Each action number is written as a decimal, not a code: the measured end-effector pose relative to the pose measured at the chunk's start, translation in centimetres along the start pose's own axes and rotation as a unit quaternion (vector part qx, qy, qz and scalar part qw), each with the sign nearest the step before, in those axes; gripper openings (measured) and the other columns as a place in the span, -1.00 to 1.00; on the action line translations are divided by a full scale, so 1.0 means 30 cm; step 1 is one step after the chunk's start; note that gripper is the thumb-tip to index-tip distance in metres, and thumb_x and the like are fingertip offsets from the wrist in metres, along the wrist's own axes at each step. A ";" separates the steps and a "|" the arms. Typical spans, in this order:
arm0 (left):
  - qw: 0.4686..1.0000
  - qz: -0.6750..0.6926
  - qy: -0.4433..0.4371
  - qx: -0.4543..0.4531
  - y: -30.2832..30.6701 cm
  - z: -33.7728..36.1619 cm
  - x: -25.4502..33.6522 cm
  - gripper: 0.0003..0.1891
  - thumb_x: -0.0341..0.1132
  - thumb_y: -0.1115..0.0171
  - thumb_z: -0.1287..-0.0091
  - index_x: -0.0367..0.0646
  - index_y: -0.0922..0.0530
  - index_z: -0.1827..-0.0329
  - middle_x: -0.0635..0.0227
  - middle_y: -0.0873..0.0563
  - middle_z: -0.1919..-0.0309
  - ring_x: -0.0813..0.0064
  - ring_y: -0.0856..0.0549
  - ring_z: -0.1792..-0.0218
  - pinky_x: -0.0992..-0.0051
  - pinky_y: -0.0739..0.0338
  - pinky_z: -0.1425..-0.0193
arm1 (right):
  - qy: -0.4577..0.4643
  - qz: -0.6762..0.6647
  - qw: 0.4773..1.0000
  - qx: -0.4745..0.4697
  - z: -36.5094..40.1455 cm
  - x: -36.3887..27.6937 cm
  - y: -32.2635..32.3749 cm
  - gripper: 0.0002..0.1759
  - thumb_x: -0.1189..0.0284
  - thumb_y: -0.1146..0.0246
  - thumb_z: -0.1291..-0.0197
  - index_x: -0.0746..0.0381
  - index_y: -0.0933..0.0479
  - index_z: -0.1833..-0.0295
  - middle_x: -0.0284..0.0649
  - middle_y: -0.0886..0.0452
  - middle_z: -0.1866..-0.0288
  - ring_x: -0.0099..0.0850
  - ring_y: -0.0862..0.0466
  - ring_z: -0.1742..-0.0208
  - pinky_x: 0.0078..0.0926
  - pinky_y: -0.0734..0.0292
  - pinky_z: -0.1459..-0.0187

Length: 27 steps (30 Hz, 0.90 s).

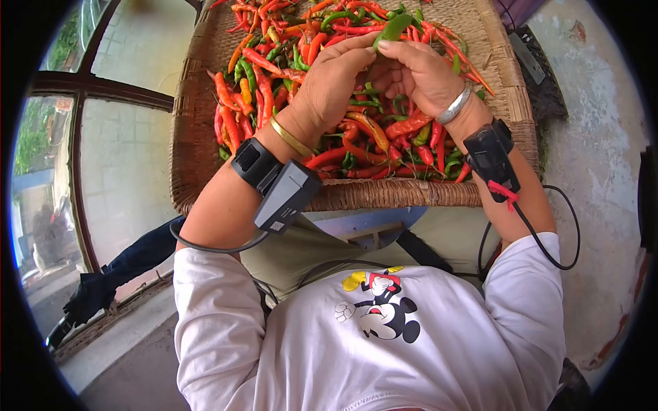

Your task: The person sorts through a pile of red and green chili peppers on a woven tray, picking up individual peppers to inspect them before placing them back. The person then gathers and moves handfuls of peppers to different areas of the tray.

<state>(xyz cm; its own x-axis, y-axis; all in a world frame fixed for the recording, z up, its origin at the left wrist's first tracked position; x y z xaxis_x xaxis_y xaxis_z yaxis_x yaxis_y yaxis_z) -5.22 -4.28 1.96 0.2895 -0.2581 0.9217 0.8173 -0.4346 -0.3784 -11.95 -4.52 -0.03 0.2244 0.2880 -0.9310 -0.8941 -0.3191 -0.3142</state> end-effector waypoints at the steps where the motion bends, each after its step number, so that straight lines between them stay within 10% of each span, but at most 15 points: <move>1: 0.999 -0.029 -0.025 0.013 0.021 -0.004 0.014 -0.70 -0.35 0.03 -0.29 -0.28 -0.38 -0.05 0.29 -0.55 0.15 0.51 -0.55 0.16 0.54 -0.45 0.05 | 0.001 0.000 1.000 0.000 -0.002 -0.008 0.000 -0.70 0.22 -0.07 -0.15 0.25 -0.50 0.25 -0.31 -0.58 0.43 -0.53 -0.59 0.42 -0.64 -0.41 0.45; 4: 0.986 -0.154 -0.053 0.031 0.058 -0.027 0.014 -0.77 -0.27 -0.12 -0.23 -0.25 -0.54 0.19 0.44 -0.60 0.37 0.65 -0.54 0.38 0.62 -0.44 0.27 | 0.114 0.442 0.887 0.066 -0.009 -0.085 0.017 -0.70 0.25 -0.17 0.05 0.31 -0.51 0.42 -0.13 -0.56 0.57 -0.32 -0.60 0.49 -0.43 -0.45 0.43; 7: 0.960 -0.263 -0.069 0.064 0.064 -0.022 0.041 -0.79 -0.25 -0.19 -0.20 -0.25 -0.57 0.31 0.53 -0.56 0.55 0.73 -0.47 0.52 0.70 -0.39 0.43 | 0.188 0.536 0.817 0.102 0.025 -0.123 -0.023 -0.68 0.24 -0.20 0.11 0.31 -0.51 0.38 -0.10 -0.55 0.55 -0.25 -0.57 0.49 -0.36 -0.45 0.37; 15: 0.997 0.008 0.025 0.076 0.129 -0.026 0.006 -0.84 -0.26 -0.05 -0.29 -0.15 -0.50 0.30 0.48 -0.58 0.46 0.67 -0.56 0.39 0.66 -0.45 0.33 | 0.162 0.321 0.926 0.113 0.033 -0.125 -0.004 -0.81 0.38 -0.24 -0.03 0.30 -0.50 0.43 -0.28 -0.51 0.65 -0.55 -0.51 0.59 -0.57 -0.40 0.52; 19: 0.995 0.050 0.084 0.031 0.156 -0.049 -0.027 -0.85 -0.29 -0.02 -0.30 -0.16 -0.49 0.32 0.47 -0.57 0.49 0.64 -0.56 0.43 0.65 -0.44 0.39 | 0.256 0.485 0.832 0.082 0.068 -0.178 -0.082 -0.79 0.34 -0.23 -0.07 0.30 -0.52 0.36 -0.32 -0.54 0.60 -0.62 -0.51 0.57 -0.63 -0.44 0.51; 21: 0.994 0.059 0.086 0.016 0.191 -0.077 -0.013 -0.84 -0.29 -0.01 -0.31 -0.19 -0.49 0.32 0.46 -0.56 0.50 0.62 -0.56 0.45 0.65 -0.43 0.42 | 0.230 0.235 0.943 0.045 0.057 -0.150 -0.069 -0.71 0.26 -0.18 -0.14 0.30 -0.51 0.23 -0.34 -0.56 0.52 -0.65 -0.52 0.55 -0.68 -0.47 0.48; 25: 0.975 0.191 -0.074 0.089 0.318 -0.128 0.150 -0.76 -0.28 0.07 -0.35 -0.30 -0.46 0.17 0.29 -0.62 0.29 0.56 -0.61 0.31 0.66 -0.51 0.34 | 0.220 0.231 0.946 0.060 0.049 -0.167 -0.024 -0.63 0.19 -0.11 -0.19 0.31 -0.49 0.14 -0.33 -0.56 0.46 -0.66 -0.53 0.53 -0.68 -0.48 0.47; 27: 0.988 0.050 -0.078 0.124 0.370 -0.127 0.195 -0.71 -0.26 0.08 -0.36 -0.31 -0.40 0.02 0.20 -0.60 0.16 0.54 -0.62 0.26 0.67 -0.54 0.28 | 0.201 0.262 0.940 0.090 0.042 -0.160 0.008 -0.61 0.16 -0.06 -0.22 0.31 -0.49 0.15 -0.33 -0.55 0.47 -0.66 -0.52 0.53 -0.69 -0.48 0.47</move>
<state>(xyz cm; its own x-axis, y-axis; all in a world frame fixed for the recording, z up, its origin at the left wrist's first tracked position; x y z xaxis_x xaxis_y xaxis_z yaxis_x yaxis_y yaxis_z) 3.64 -13.90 2.85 0.4324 -0.1446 0.8900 0.8721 -0.1835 -0.4535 -13.73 -4.83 4.59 -0.1697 -0.2416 -0.9554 -0.9655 -0.1534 0.2103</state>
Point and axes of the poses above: each hand's wrist, its own z-axis away from the middle knuckle, its own y-axis out of the back of the hand, x = y × z, the point moved 10 cm from there along -z, towards the middle knuckle
